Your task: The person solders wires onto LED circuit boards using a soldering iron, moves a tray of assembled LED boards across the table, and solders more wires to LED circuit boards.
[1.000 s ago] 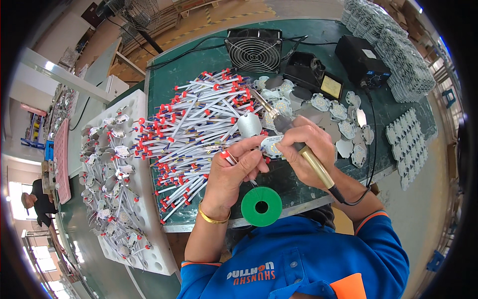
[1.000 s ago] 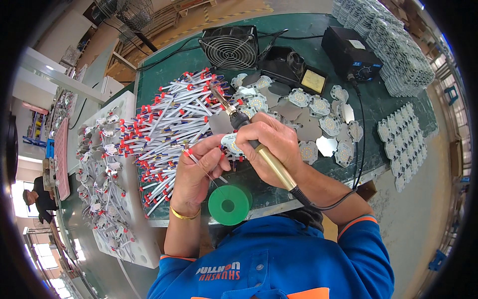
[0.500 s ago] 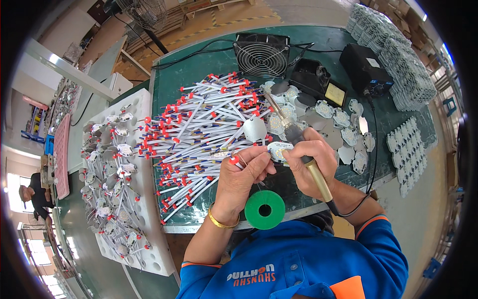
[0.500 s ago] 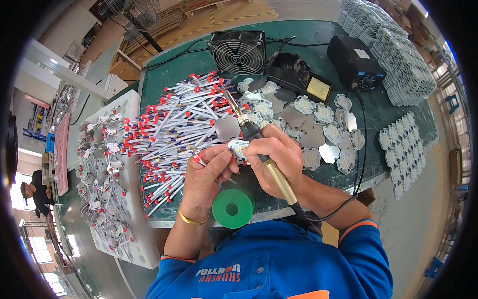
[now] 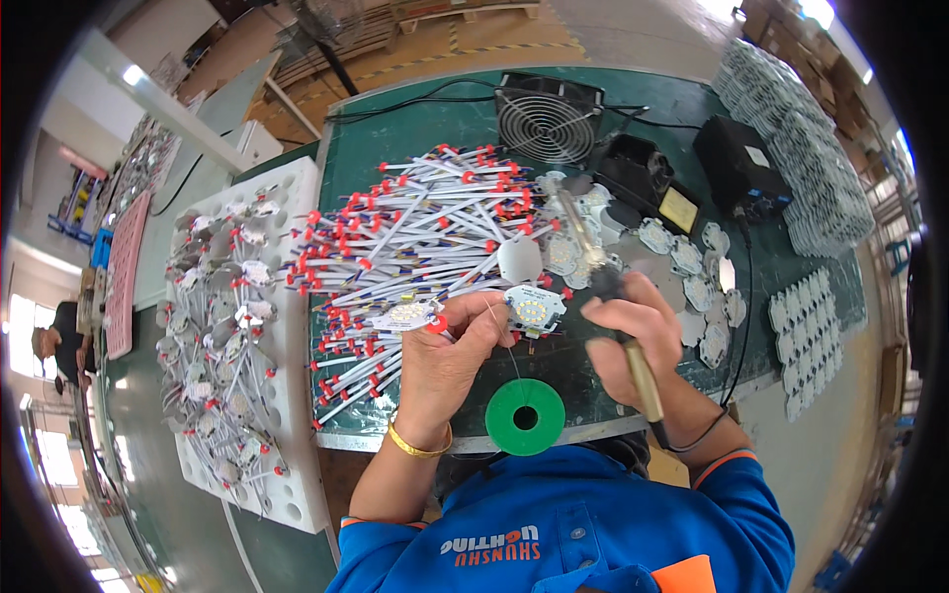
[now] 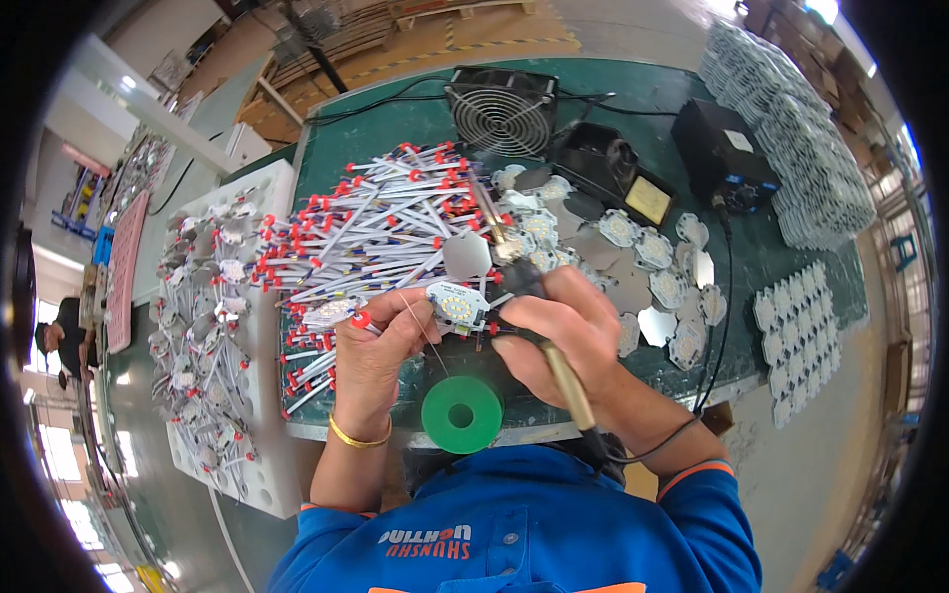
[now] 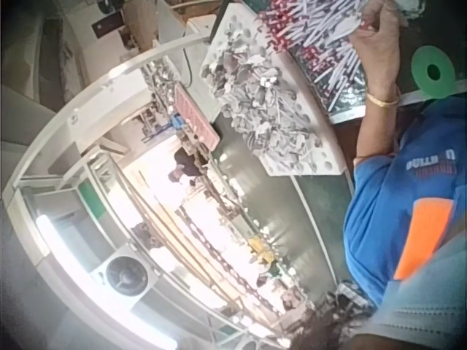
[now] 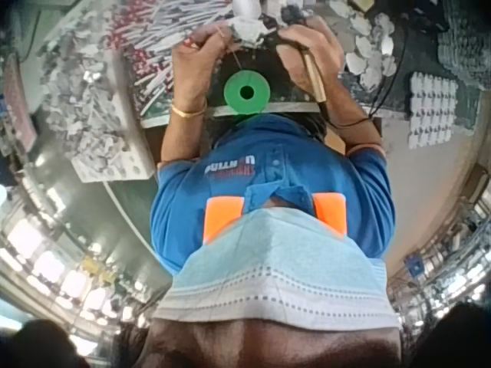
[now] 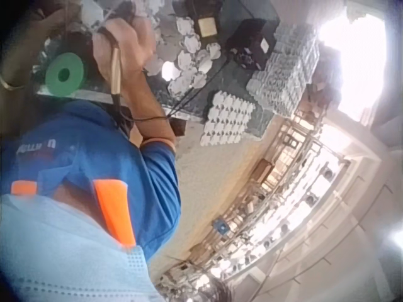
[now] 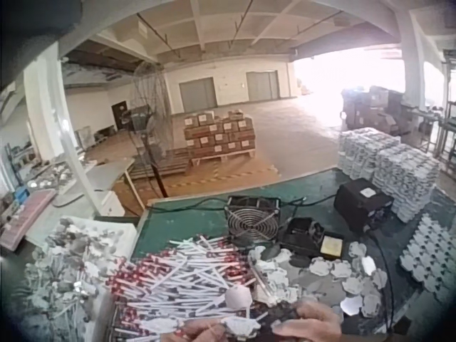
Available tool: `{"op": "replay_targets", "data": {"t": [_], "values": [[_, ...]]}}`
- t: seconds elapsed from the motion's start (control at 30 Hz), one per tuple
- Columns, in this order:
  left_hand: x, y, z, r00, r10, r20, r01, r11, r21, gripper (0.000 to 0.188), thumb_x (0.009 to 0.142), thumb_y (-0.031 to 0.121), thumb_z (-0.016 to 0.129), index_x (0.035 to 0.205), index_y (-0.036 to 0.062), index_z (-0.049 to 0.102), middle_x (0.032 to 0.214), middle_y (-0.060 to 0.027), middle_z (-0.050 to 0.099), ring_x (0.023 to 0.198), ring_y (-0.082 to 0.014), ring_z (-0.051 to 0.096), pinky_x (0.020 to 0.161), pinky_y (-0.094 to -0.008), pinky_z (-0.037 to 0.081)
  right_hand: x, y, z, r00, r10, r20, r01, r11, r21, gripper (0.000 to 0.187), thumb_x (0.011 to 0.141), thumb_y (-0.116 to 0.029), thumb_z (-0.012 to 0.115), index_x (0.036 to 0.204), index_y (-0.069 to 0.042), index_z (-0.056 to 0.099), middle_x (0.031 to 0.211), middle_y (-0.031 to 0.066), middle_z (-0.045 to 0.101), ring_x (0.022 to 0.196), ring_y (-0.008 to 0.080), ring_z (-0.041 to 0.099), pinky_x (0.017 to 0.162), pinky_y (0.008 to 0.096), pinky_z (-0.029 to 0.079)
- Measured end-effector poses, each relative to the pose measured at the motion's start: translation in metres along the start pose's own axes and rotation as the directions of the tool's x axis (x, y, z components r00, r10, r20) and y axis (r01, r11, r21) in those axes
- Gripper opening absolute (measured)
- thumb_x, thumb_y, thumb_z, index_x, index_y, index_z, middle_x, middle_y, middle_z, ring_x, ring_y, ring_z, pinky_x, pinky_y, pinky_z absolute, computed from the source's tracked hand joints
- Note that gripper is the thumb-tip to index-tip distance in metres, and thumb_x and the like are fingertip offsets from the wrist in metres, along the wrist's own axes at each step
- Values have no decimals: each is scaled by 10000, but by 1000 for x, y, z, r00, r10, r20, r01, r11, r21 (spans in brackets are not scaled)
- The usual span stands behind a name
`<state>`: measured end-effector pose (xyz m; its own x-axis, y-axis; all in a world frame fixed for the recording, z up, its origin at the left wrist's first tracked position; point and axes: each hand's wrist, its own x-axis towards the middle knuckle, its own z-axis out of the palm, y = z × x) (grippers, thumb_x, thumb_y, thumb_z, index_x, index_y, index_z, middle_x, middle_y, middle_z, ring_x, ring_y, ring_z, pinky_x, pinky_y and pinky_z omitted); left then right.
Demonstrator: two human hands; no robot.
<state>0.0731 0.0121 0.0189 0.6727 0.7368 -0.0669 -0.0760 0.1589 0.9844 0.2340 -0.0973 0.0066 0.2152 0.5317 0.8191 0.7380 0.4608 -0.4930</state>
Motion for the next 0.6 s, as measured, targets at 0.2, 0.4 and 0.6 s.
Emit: {"op": "replay_targets", "data": {"t": [0.2, 0.4, 0.6], "values": [[-4, 17, -9, 998, -3, -57, 4, 1000, 11, 168, 826, 70, 577, 939, -47, 622, 749, -27, 604, 650, -70, 556, 588, -189, 450, 7, -3, -4, 988, -143, -57, 149, 980, 132, 240, 822, -256, 536, 918, -36, 549, 638, 56, 467, 532, 210, 418, 595, 379, 317], [-6, 24, -8, 996, 37, -82, -29, 995, 96, 161, 816, 62, 569, 923, -42, 631, 692, -18, 595, 616, -54, 544, 547, -181, 427, 7, -9, -11, 993, -115, 14, 106, 950, 293, 174, 798, -230, 546, 842, -69, 597, 571, 1, 442, 511, 164, 421, 634, 374, 323], [-7, 22, -13, 994, 77, -73, -62, 979, 192, 153, 811, 72, 577, 910, -27, 641, 652, -9, 587, 599, -39, 530, 528, -173, 403, 12, -12, -10, 990, -113, 81, 83, 950, 301, 133, 717, -69, 535, 826, -82, 609, 542, -17, 430, 497, 149, 408, 639, 359, 333]]}}
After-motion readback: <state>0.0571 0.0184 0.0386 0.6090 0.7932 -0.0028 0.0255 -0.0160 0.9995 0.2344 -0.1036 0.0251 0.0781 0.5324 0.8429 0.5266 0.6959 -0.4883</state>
